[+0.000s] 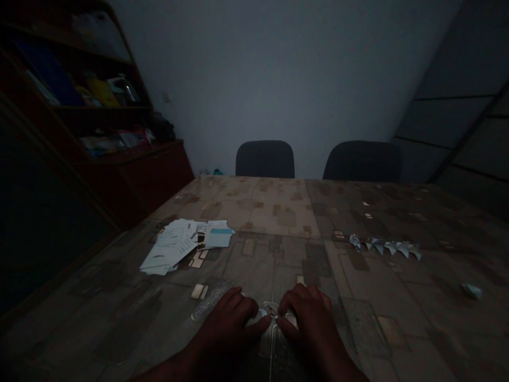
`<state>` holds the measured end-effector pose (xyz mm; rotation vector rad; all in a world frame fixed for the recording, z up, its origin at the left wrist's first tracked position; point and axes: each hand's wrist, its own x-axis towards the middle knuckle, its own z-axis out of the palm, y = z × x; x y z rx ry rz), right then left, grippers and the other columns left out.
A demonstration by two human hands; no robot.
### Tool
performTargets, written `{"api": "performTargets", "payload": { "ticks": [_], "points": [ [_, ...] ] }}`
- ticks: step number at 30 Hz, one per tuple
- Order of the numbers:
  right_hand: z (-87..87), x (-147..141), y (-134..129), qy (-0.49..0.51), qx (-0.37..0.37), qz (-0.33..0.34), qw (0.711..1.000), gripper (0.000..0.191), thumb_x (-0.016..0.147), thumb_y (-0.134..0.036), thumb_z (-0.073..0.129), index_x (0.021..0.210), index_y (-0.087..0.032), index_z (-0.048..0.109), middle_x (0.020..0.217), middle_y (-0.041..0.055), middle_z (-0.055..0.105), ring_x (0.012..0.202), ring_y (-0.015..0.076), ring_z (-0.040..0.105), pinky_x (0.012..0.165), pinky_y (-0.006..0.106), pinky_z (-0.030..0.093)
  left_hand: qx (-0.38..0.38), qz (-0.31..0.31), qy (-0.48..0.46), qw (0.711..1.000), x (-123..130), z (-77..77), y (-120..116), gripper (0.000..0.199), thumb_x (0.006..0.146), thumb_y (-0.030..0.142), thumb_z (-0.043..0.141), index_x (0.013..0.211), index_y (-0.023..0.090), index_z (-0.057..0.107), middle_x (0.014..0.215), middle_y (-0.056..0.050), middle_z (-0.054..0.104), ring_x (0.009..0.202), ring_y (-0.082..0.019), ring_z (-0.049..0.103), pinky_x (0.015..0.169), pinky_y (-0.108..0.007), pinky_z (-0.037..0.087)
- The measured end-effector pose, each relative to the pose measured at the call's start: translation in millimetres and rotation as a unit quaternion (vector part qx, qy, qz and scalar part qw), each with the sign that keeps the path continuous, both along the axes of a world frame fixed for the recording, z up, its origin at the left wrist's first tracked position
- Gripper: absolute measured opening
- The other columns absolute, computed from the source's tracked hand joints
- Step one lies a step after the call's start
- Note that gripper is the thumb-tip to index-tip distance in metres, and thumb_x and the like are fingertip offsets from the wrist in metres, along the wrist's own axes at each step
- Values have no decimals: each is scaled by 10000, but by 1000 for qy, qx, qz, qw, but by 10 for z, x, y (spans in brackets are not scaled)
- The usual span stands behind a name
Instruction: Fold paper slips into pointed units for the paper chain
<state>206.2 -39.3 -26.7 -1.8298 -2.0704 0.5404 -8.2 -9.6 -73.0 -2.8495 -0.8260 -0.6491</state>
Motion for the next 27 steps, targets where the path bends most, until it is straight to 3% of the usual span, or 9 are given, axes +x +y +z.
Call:
{"api": "performTargets", "payload": {
  "ticks": [8, 12, 16, 21, 24, 27],
  "points": [
    [29, 13, 68, -2, -43, 6, 999, 86, 746, -175, 592, 768, -212, 666, 847, 31, 646, 882, 247, 551, 789, 371, 345, 9, -14, -35, 999, -21, -91, 35, 311, 871, 243, 645, 1156, 320, 547, 874, 8, 556, 794, -169, 478, 901, -397, 393],
    [66, 9, 63, -1, -46, 12, 999, 79, 756, -186, 571, 759, -204, 647, 845, 32, 643, 886, 242, 549, 810, 375, 339, 4, -24, -49, 999, -12, -48, 31, 366, 859, 206, 645, 1188, 322, 536, 891, -2, 558, 786, -168, 461, 880, -390, 384],
    [69, -6, 54, -11, -46, 17, 999, 94, 743, -165, 574, 782, -211, 645, 852, 32, 648, 881, 241, 554, 807, 376, 342, -14, -37, -97, 994, -16, 21, 49, 281, 853, 148, 611, 1097, 287, 591, 872, -13, 578, 763, -170, 466, 733, -312, 382],
    [32, -32, 76, -14, -22, 32, 999, 215, 705, -113, 582, 864, -232, 663, 895, 31, 665, 917, 257, 559, 819, 392, 349, -160, -28, -159, 974, -56, 170, 79, 224, 814, 60, 555, 953, 202, 661, 838, -40, 603, 787, -177, 522, 703, -294, 377],
    [41, -46, 112, -8, -22, 56, 998, 200, 678, -79, 574, 792, -214, 668, 850, 39, 668, 894, 253, 575, 837, 407, 354, -245, 26, -144, 958, -85, 257, 79, 169, 807, 121, 624, 940, 204, 690, 878, -49, 617, 858, -208, 540, 755, -323, 388],
    [52, -43, 141, 15, -14, 67, 998, 171, 646, -65, 563, 699, -199, 655, 750, 34, 647, 812, 236, 578, 838, 421, 359, -281, 34, -146, 948, -87, 298, 78, 198, 773, 203, 711, 970, 207, 698, 900, -50, 628, 884, -224, 547, 784, -340, 380]
  ]
}}
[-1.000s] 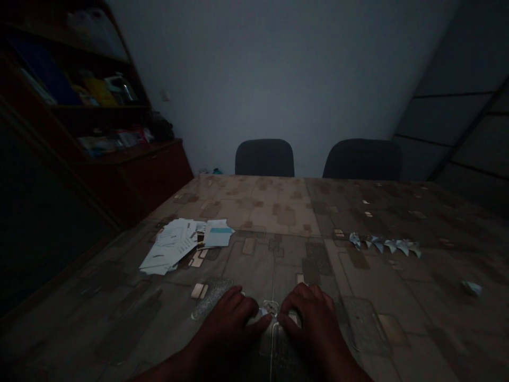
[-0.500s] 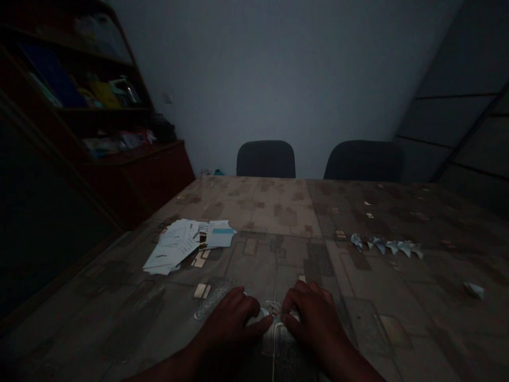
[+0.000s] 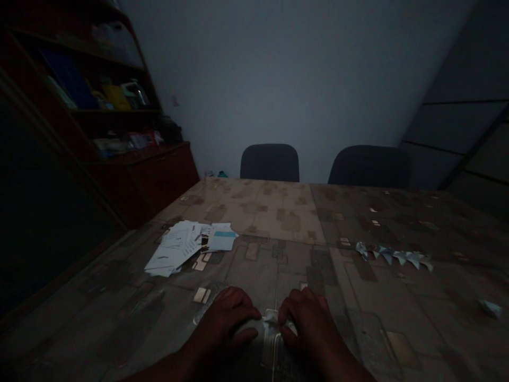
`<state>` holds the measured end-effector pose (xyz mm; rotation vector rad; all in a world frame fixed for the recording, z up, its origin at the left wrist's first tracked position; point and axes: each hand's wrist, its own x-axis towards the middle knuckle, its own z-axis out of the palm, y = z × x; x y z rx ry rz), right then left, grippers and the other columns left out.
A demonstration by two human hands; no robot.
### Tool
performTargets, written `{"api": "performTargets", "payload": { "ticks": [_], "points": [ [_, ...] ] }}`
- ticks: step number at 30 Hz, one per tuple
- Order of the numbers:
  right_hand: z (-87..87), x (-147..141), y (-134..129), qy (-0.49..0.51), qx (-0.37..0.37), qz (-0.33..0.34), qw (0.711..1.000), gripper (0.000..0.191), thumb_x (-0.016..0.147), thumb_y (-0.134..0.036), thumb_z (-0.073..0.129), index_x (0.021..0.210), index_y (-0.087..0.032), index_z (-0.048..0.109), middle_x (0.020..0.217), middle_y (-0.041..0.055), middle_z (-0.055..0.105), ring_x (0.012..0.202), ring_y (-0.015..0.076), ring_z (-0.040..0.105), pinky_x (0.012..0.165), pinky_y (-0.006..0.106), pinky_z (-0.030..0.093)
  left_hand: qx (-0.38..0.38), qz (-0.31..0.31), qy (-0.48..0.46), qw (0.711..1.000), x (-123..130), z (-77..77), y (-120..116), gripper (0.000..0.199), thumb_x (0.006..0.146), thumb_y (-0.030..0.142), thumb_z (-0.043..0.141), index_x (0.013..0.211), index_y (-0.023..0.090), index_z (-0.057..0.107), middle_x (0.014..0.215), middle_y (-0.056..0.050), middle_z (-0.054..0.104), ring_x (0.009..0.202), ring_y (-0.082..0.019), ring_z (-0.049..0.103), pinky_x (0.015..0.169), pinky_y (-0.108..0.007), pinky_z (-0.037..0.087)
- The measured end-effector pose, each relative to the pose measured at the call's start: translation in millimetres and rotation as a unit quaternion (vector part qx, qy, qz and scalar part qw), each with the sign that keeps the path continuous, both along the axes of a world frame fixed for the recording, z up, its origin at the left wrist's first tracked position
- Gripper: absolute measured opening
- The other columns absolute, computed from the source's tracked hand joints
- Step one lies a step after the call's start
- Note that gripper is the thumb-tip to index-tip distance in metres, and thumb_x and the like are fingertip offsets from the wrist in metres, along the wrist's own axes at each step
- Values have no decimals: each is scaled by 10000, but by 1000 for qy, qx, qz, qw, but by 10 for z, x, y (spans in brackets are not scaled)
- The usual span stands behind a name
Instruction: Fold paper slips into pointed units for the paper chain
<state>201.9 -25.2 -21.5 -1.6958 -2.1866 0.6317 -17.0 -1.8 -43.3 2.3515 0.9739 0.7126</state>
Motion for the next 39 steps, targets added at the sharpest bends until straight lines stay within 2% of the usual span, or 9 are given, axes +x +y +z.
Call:
{"api": "performTargets", "payload": {
  "ticks": [5, 9, 11, 14, 18, 23, 28, 34, 39],
  "points": [
    [9, -17, 39, 189, 3, -28, 982, 61, 710, -187, 552, 665, -199, 592, 671, 3, 587, 678, 181, 539, 687, 309, 404, -64, 6, -59, 996, 118, 71, 20, 263, 684, 233, 790, 934, 206, 713, 858, -32, 642, 860, -220, 561, 792, -327, 378],
    [62, -121, 90, 305, -19, -86, 948, 133, 758, -306, 546, 680, -198, 547, 633, -21, 523, 629, 159, 498, 593, 261, 386, -178, 76, -179, 965, 292, 203, 67, 74, 712, 132, 702, 779, 162, 695, 785, -20, 613, 784, -180, 572, 715, -262, 406],
    [88, -175, 112, 329, -11, -98, 939, 160, 762, -339, 557, 685, -201, 533, 635, -26, 510, 629, 154, 488, 580, 253, 378, -199, 120, -225, 946, 358, 263, 97, 17, 735, 146, 678, 721, 148, 669, 732, -13, 586, 726, -164, 558, 677, -247, 403],
    [91, -202, 129, 333, 8, -107, 937, 180, 768, -364, 568, 696, -201, 541, 649, -22, 517, 644, 158, 493, 581, 252, 379, -186, 138, -258, 938, 395, 303, 131, 25, 740, 144, 661, 717, 147, 667, 725, -15, 584, 731, -165, 557, 679, -242, 404],
    [29, -150, 140, 303, 13, -94, 948, 180, 763, -358, 584, 689, -196, 556, 655, -11, 536, 651, 165, 515, 589, 255, 394, -174, 119, -267, 940, 365, 265, 147, 87, 756, 182, 640, 677, 149, 648, 696, -13, 572, 695, -157, 550, 655, -237, 404],
    [12, -104, 147, 290, 12, -95, 952, 196, 742, -341, 619, 857, -183, 611, 712, -1, 584, 680, 171, 545, 629, 260, 428, -191, 93, -245, 946, 310, 222, 160, 148, 765, 241, 621, 653, 146, 638, 668, -16, 572, 668, -157, 543, 635, -240, 387],
    [69, -141, 117, 305, -14, -90, 948, 242, 790, -396, 574, 669, -186, 583, 630, -9, 542, 625, 156, 502, 576, 249, 390, -197, 68, -234, 950, 279, 267, 147, 179, 784, 286, 600, 686, 151, 663, 685, -19, 584, 700, -167, 546, 665, -251, 382],
    [-31, -184, 85, 389, -10, -115, 914, 303, 820, -468, 582, 691, -196, 545, 641, -18, 534, 624, 156, 504, 573, 246, 386, -235, 96, -241, 937, 305, 262, 102, 149, 763, 290, 634, 736, 148, 668, 726, -23, 610, 727, -173, 556, 685, -254, 398],
    [-45, -191, 68, 370, 0, -94, 924, 260, 833, -427, 575, 717, -194, 574, 673, -13, 561, 666, 165, 537, 615, 251, 407, -226, 99, -254, 935, 302, 234, 108, 137, 754, 266, 634, 691, 144, 645, 681, -13, 585, 684, -160, 543, 656, -244, 395]
  ]
}}
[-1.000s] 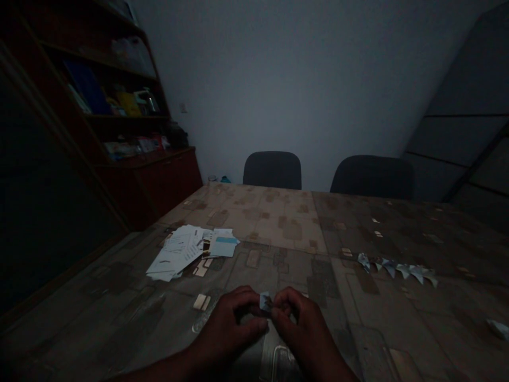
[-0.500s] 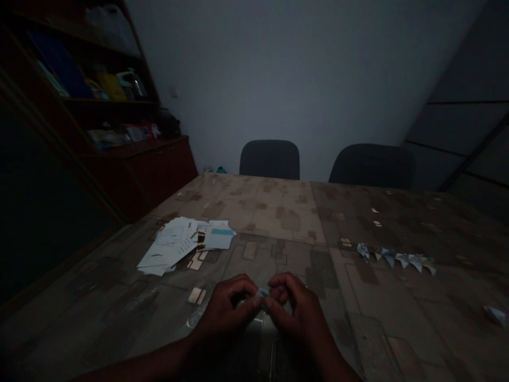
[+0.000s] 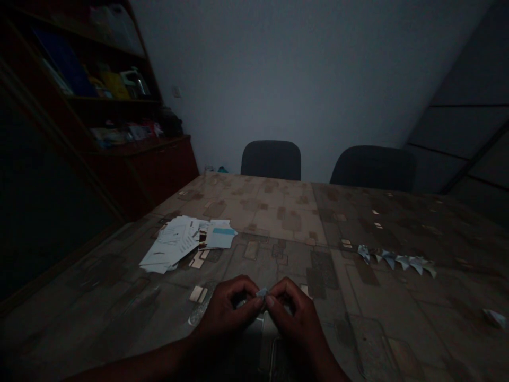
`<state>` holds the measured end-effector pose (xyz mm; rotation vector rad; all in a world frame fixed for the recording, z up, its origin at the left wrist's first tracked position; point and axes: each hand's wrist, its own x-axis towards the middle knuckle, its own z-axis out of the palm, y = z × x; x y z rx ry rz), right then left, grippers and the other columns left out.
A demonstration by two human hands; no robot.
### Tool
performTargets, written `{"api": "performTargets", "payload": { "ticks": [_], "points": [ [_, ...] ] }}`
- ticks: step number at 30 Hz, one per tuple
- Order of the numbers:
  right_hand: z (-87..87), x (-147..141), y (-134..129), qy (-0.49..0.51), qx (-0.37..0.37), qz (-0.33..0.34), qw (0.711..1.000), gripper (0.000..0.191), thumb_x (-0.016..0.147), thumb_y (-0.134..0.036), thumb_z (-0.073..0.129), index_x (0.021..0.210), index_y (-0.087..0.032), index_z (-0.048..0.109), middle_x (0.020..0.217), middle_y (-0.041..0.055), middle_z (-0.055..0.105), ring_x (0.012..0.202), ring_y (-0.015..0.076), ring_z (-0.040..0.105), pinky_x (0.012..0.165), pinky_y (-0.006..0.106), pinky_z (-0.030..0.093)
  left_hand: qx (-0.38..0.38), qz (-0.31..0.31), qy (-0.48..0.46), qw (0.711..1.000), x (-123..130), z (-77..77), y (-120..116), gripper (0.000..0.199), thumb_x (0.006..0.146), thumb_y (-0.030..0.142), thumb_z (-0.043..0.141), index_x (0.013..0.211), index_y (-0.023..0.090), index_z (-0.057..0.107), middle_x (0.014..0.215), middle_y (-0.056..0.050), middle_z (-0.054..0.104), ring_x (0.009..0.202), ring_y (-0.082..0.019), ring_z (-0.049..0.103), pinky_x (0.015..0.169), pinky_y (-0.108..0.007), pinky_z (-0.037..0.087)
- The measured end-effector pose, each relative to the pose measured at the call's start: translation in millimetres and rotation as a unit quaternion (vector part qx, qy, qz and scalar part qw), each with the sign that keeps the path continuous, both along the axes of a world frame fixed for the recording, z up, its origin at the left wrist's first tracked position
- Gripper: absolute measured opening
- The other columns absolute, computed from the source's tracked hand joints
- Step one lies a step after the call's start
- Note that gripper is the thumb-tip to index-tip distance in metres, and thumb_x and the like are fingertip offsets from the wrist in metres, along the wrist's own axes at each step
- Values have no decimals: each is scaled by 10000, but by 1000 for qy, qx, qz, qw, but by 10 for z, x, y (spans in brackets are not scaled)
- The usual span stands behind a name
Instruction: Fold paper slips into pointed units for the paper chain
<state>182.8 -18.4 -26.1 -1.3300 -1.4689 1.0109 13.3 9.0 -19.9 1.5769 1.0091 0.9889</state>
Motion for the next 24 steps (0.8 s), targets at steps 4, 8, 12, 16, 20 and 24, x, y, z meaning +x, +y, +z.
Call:
{"api": "performTargets", "payload": {
  "ticks": [4, 8, 12, 16, 20, 24],
  "points": [
    [27, 1, 7, -31, 18, -5, 999, 172, 812, -359, 590, 762, -194, 602, 693, -11, 580, 683, 168, 552, 628, 251, 415, 31, -13, 9, 999, -22, 15, 8, 171, 761, 275, 631, 657, 140, 634, 659, -11, 573, 662, -153, 537, 643, -242, 380],
    [-20, 1, 21, -13, 15, -23, 1000, 192, 803, -375, 605, 733, -196, 585, 662, -16, 567, 643, 159, 537, 590, 243, 411, 1, -30, -7, 1000, -10, 12, -12, 179, 786, 293, 612, 705, 138, 650, 666, -15, 594, 677, -157, 541, 645, -241, 386],
    [-90, 5, 17, 46, 1, -45, 998, 255, 809, -441, 606, 741, -200, 557, 647, -21, 554, 602, 146, 524, 538, 228, 398, -24, -2, 7, 1000, 26, 5, -32, 147, 765, 275, 639, 705, 142, 655, 665, -8, 590, 671, -152, 526, 634, -235, 390],
    [-40, 15, 20, -2, 32, -25, 999, 193, 828, -391, 569, 784, -203, 570, 674, -14, 568, 631, 155, 548, 565, 238, 420, -1, 4, 40, 999, 31, -26, -14, 107, 764, 214, 636, 685, 143, 648, 643, 2, 574, 643, -142, 527, 609, -227, 381],
    [107, 46, 42, -150, 130, 14, 980, 84, 808, -272, 579, 840, -210, 626, 764, 19, 629, 739, 188, 579, 679, 289, 445, 91, -3, 97, 991, 7, -52, 28, 83, 761, 140, 637, 678, 149, 637, 656, 2, 575, 655, -143, 530, 629, -237, 370],
    [153, 76, 59, -208, 178, 60, 960, 78, 832, -242, 570, 867, -212, 633, 796, 33, 651, 773, 201, 579, 701, 313, 438, 149, -15, 134, 979, -9, -62, 40, 106, 753, 94, 639, 664, 149, 626, 639, 2, 573, 657, -147, 519, 627, -244, 349]
  ]
}}
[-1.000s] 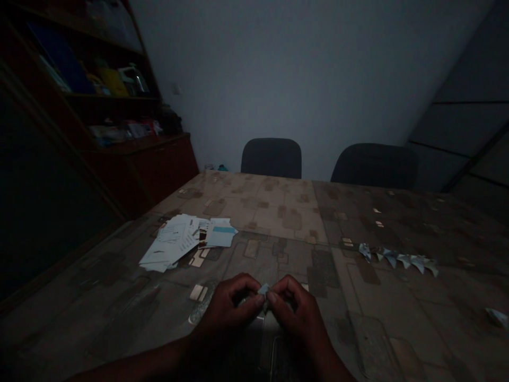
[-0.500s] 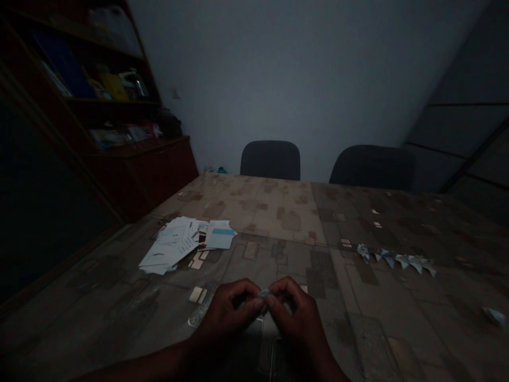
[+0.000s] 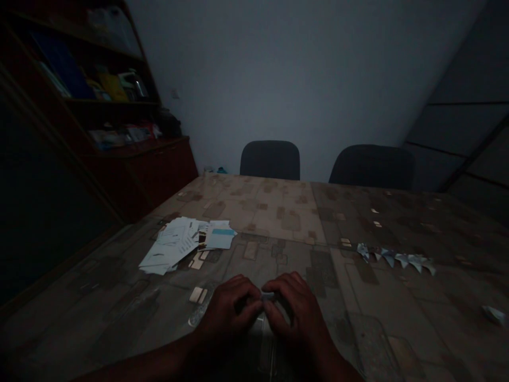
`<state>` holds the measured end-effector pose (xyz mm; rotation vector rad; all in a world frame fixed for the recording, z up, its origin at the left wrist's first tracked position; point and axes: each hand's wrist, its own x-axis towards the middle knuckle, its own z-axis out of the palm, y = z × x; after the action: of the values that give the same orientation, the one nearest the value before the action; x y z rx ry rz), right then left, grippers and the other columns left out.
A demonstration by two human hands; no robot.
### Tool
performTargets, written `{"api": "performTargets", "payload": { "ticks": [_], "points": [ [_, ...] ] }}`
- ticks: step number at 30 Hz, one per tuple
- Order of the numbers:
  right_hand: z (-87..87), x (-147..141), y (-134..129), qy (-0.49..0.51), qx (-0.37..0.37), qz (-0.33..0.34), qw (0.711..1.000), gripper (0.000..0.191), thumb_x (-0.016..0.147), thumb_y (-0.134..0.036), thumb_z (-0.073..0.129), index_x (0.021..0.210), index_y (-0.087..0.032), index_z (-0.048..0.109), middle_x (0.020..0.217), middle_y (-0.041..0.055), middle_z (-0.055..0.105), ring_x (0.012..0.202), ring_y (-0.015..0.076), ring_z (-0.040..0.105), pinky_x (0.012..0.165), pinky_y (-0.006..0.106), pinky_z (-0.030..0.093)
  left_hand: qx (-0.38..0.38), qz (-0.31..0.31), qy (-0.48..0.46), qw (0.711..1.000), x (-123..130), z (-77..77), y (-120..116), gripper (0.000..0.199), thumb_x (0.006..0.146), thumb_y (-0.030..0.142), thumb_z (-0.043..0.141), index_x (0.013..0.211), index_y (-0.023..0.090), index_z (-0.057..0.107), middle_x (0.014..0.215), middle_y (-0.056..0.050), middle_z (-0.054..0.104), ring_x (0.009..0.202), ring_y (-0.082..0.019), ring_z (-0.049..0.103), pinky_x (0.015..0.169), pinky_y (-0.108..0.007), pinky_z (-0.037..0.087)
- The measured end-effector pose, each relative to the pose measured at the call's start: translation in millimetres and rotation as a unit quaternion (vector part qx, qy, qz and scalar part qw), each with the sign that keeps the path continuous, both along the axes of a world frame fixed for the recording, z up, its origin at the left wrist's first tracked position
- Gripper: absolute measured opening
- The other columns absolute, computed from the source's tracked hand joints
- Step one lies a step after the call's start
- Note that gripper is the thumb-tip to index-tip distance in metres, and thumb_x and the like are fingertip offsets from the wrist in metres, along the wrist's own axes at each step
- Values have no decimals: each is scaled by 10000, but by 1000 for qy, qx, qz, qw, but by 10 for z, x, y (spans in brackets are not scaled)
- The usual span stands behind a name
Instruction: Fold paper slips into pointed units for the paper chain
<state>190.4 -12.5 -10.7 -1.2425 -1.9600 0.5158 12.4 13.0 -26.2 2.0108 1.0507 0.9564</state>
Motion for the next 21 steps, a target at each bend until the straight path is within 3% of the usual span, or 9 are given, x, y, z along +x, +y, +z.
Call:
{"api": "performTargets", "payload": {
  "ticks": [6, 15, 21],
  "points": [
    [-76, 19, 13, 7, -22, 2, 1000, 126, 876, -225, 529, 786, -212, 616, 761, 26, 629, 762, 192, 575, 702, 306, 428, 9, 8, 2, 1000, 26, -52, -34, 106, 777, 130, 647, 673, 148, 635, 655, -7, 591, 664, -148, 526, 645, -247, 358],
    [-78, -23, 11, 194, -163, -18, 967, 256, 848, -430, 531, 759, -197, 589, 695, -5, 574, 685, 174, 559, 613, 256, 425, -161, -4, -109, 981, 12, 94, -73, 173, 777, 293, 599, 687, 147, 621, 642, -1, 553, 665, -152, 506, 631, -237, 383],
    [-75, -22, 29, 156, -115, -24, 981, 199, 833, -359, 558, 741, -195, 620, 718, 9, 608, 701, 178, 582, 651, 267, 432, -168, 5, -118, 979, 32, 43, -55, 159, 779, 289, 597, 734, 141, 631, 654, 6, 534, 651, -137, 472, 611, -225, 369]
  ]
}}
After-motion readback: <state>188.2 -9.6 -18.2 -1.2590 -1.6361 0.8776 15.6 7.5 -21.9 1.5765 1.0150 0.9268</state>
